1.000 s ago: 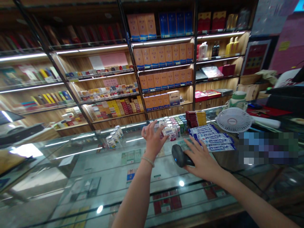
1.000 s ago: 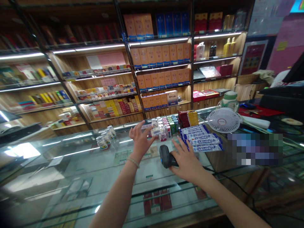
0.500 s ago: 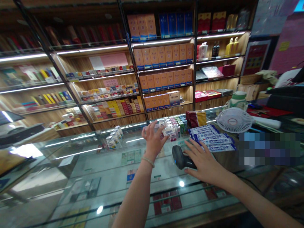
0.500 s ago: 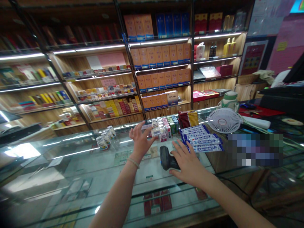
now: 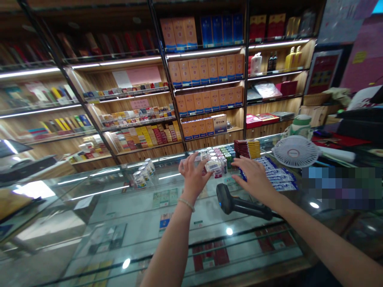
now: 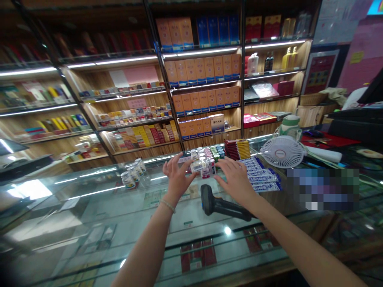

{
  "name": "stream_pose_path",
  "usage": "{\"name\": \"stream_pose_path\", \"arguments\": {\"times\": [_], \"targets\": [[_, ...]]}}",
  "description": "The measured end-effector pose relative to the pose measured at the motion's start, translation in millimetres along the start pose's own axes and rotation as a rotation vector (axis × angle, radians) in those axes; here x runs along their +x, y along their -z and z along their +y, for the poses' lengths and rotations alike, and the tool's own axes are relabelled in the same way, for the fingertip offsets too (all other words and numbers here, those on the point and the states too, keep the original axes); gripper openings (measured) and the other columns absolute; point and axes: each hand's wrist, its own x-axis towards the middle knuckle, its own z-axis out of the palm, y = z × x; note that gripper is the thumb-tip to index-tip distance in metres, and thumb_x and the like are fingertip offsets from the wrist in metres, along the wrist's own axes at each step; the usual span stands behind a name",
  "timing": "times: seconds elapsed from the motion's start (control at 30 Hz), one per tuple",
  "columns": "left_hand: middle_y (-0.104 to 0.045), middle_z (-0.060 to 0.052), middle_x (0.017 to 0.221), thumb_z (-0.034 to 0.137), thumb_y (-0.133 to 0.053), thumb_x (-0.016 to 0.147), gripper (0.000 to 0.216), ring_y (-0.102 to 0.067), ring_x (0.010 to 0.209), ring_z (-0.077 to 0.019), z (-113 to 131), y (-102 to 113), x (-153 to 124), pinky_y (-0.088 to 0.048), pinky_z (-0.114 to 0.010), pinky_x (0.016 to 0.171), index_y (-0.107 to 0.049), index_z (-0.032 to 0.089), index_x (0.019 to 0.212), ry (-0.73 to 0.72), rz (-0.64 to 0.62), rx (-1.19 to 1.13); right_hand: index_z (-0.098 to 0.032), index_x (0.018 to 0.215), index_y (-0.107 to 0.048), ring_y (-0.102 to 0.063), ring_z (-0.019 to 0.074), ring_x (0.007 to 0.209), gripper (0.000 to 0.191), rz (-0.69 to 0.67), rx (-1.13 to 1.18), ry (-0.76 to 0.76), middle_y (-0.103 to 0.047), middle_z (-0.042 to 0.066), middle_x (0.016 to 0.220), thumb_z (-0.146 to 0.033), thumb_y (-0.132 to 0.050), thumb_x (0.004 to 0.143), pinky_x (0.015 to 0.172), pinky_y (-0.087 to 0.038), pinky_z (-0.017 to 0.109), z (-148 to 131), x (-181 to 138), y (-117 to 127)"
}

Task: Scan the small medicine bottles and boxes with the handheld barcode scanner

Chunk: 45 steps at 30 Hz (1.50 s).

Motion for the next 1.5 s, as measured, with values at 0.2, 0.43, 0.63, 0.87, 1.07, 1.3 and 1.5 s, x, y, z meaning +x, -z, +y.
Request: {"name": "stream_pose_path", "arguments": {"times": [0.2, 0.43, 0.63, 0.87, 1.07, 1.3, 1.5], "targets": [[-0.051, -0.009, 0.146, 0.050, -0.082, 0.074, 0.043, -0.044, 0.135, -0.0330, -0.1, 2.1, 0.3, -0.015, -0.054, 0.119, -0.072, 0.035, 0.113, 0.011, 0.013, 0.003, -0.024, 0.133, -0.058, -0.041, 0.0306, 0.140, 0.042, -0.017, -0.010, 0.069, -0.057, 0.010, 0.144, -0.032, -0.058, 0.092, 0.110, -0.030, 0.049, 11.5, 48.9, -16.0], [-0.050, -0.010, 0.146, 0.050, -0.080, 0.075, 0.043, -0.044, 0.136, -0.0327, -1.1, 1.2, -1.0, -0.018, -0.054, 0.117, -0.072, 0.035, 0.114, 0.078, -0.004, 0.003, -0.026, 0.119, -0.065, -0.033, 0.0268, 0.145, 0.027, -0.090, 0.029, 0.193, -0.049, 0.007, 0.152, -0.031, -0.057, 0.093, 0.115, -0.027, 0.047, 24.8, 72.3, -29.1], [-0.050, -0.011, 0.146, 0.054, -0.078, 0.076, 0.044, -0.042, 0.138, -0.0330, -6.1, -4.2, -2.8, -0.019, -0.056, 0.117, -0.071, 0.033, 0.115, 0.115, -0.026, 0.038, -0.027, 0.120, -0.065, -0.035, 0.0272, 0.144, 0.027, -0.046, 0.142, 0.242, -0.050, 0.007, 0.151, -0.033, -0.054, 0.096, 0.115, -0.029, 0.048, 31.7, 80.2, -44.7], [-0.049, -0.010, 0.147, 0.058, -0.076, 0.077, 0.042, -0.041, 0.139, -0.0310, -1.2, -8.7, -5.9, -0.020, -0.054, 0.118, -0.073, 0.033, 0.111, 0.132, -0.067, 0.052, -0.029, 0.127, -0.062, -0.038, 0.0297, 0.140, 0.033, 0.002, 0.253, 0.209, -0.050, 0.008, 0.149, -0.039, -0.051, 0.098, 0.112, -0.032, 0.052, 39.0, 72.1, -62.4], [-0.051, -0.008, 0.146, 0.054, -0.075, 0.080, 0.032, -0.041, 0.137, -0.0319, 18.3, -6.1, -5.5, -0.019, -0.054, 0.117, -0.075, 0.032, 0.104, 0.113, -0.136, -0.007, -0.028, 0.124, -0.064, -0.039, 0.0289, 0.139, 0.039, 0.033, 0.395, 0.136, -0.048, 0.010, 0.148, -0.051, -0.043, 0.100, 0.115, -0.031, 0.051, 41.3, 65.3, -56.3], [-0.051, -0.003, 0.149, 0.055, -0.071, 0.083, 0.026, -0.041, 0.137, -0.0309, 29.8, -9.9, -8.8, -0.013, -0.056, 0.118, -0.076, 0.030, 0.089, -0.013, -0.223, -0.035, -0.028, 0.116, -0.067, -0.038, 0.0291, 0.139, 0.046, 0.024, 0.490, 0.087, -0.046, 0.009, 0.148, -0.061, -0.041, 0.098, 0.116, -0.030, 0.052, 37.4, 64.2, -47.0], [-0.049, -0.004, 0.150, 0.052, -0.069, 0.085, 0.027, -0.039, 0.138, -0.0313, 31.1, -6.8, -5.3, -0.016, -0.056, 0.117, -0.075, 0.035, 0.105, 0.043, -0.190, -0.018, -0.027, 0.111, -0.067, -0.037, 0.0297, 0.139, 0.040, 0.070, 0.418, 0.060, -0.046, 0.009, 0.149, -0.058, -0.047, 0.097, 0.114, -0.029, 0.052, 33.9, 65.9, -44.0]]}}
